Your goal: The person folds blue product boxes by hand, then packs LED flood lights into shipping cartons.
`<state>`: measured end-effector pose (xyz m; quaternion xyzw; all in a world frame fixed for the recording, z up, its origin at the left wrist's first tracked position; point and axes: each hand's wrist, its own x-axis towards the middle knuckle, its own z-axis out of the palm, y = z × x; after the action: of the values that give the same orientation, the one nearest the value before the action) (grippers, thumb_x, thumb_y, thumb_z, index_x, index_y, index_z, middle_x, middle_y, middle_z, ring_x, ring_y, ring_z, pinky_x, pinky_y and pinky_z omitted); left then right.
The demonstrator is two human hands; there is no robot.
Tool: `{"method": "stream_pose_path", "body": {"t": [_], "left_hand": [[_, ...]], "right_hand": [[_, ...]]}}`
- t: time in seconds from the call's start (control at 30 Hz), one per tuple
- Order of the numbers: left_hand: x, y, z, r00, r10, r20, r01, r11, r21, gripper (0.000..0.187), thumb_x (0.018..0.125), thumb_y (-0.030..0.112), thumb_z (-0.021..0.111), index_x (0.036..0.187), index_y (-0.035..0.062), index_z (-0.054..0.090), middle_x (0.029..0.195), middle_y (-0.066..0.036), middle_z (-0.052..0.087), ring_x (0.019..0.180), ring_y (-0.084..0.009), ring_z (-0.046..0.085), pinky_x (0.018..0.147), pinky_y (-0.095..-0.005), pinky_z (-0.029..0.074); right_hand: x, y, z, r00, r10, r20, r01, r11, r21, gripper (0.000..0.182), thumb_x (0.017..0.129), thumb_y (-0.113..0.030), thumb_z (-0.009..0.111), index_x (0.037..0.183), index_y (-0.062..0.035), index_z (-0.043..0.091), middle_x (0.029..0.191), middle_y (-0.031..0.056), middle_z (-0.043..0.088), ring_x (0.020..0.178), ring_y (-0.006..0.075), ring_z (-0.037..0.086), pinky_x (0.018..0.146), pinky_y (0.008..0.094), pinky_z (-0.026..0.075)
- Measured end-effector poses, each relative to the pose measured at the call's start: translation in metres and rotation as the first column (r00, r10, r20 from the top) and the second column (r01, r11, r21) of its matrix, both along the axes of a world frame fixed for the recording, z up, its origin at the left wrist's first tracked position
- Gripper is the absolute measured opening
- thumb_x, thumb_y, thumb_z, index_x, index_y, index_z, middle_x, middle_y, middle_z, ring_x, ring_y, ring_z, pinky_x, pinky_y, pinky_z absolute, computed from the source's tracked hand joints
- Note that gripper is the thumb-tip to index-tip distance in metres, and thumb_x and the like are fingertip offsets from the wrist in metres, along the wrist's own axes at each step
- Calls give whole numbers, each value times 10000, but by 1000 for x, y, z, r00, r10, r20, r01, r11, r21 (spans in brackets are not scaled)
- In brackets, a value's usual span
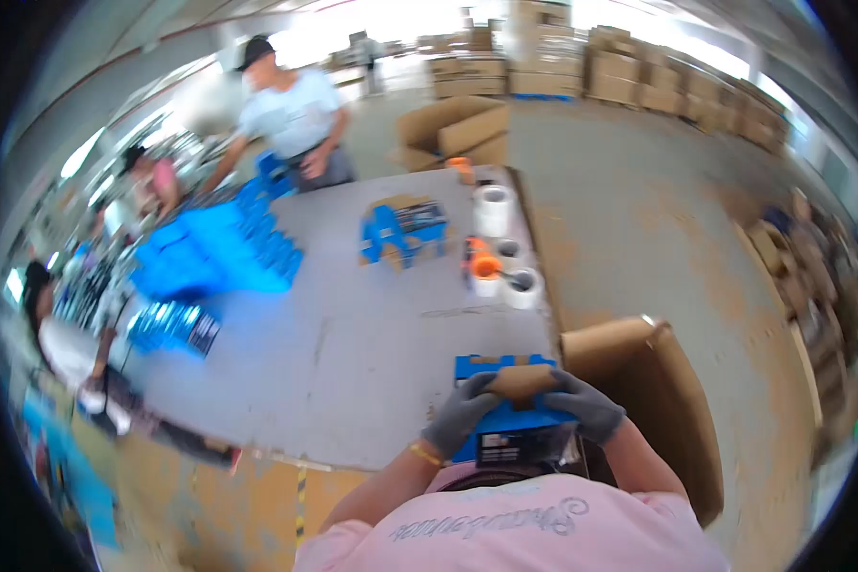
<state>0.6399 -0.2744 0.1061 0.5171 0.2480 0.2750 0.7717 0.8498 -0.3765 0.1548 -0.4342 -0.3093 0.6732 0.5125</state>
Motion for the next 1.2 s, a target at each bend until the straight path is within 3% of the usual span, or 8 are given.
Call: {"method": "stream_pose_path", "body": {"t": [0.33, 0.43, 0.47, 0.73, 0.83, 0.9, 0.97, 1.2], "left_hand": [[-7, 29, -23, 952, -296, 78, 269, 930, 251, 240, 871, 154, 594, 1060, 8, 618, 1109, -97, 603, 1090, -189, 532, 970, -296, 397], [2, 44, 16, 826, -371, -424, 517, 798, 310, 401, 834, 270, 658, 1132, 14, 574, 1177, -128, 574, 1121, -241, 526, 966, -319, 410], [9, 44, 31, 695, -347, -629, 606, 753, 255, 468, 817, 313, 682, 1159, 19, 558, 1205, -137, 562, 1134, -260, 522, 965, -329, 414], [36, 43, 29, 502, -102, -859, 778, 488, 396, 642, 801, 398, 672, 1313, 64, 476, 1219, -158, 579, 1106, -284, 560, 965, -361, 416], [35, 52, 21, 521, -190, -832, 757, 553, 348, 640, 851, 461, 583, 1342, 71, 454, 1246, -162, 563, 1126, -284, 553, 971, -372, 415], [20, 58, 12, 645, -270, -715, 648, 689, 324, 651, 882, 513, 514, 1353, 69, 443, 1276, -159, 544, 1134, -292, 549, 980, -382, 413], [-4, 43, 34, 741, -226, -632, 500, 814, 296, 653, 905, 541, 457, 1358, 71, 438, 1308, -161, 514, 1166, -293, 520, 998, -394, 399], [-78, 18, 14, 945, -227, -235, 232, 973, -9, 512, 933, 403, 529, 1319, 69, 485, 1291, -121, 503, 1230, -240, 429, 1041, -370, 341]], "right_hand": [[57, 29, -81, 964, 119, -237, -131, 991, -36, 227, 736, -25, 600, 953, 24, 644, 1014, 111, 635, 957, 240, 602, 865, 364, 502], [78, 49, -86, 463, 23, 886, -678, 653, 337, 284, 745, -55, 648, 1021, 12, 625, 1020, 95, 620, 958, 215, 591, 867, 328, 484], [61, 48, -71, 849, 322, 420, -345, 938, -21, 380, 763, -95, 698, 1115, 0, 591, 1022, 80, 605, 954, 187, 577, 857, 306, 471], [36, 56, -37, 455, 439, 775, -516, 839, -172, 489, 810, -139, 699, 1242, 1, 516, 1115, 100, 606, 990, 196, 584, 859, 305, 472], [69, 56, -60, 210, 80, 975, -742, 662, 106, 446, 861, -126, 632, 1266, 0, 495, 1155, 110, 603, 1023, 226, 590, 860, 326, 481], [71, 55, -59, 544, 198, 815, -607, 764, 219, 418, 872, -135, 604, 1262, -18, 506, 1181, 118, 593, 1042, 255, 592, 864, 357, 488], [51, 30, -39, 975, 208, -81, -221, 946, -235, 408, 859, -165, 603, 1246, -53, 536, 1208, 128, 576, 1056, 287, 591, 870, 395, 492], [-2, 5, -17, 778, 290, 557, -459, 868, 189, 585, 883, -57, 584, 1403, -121, 324, 1332, 138, 453, 1168, 264, 486, 923, 378, 467]]}}
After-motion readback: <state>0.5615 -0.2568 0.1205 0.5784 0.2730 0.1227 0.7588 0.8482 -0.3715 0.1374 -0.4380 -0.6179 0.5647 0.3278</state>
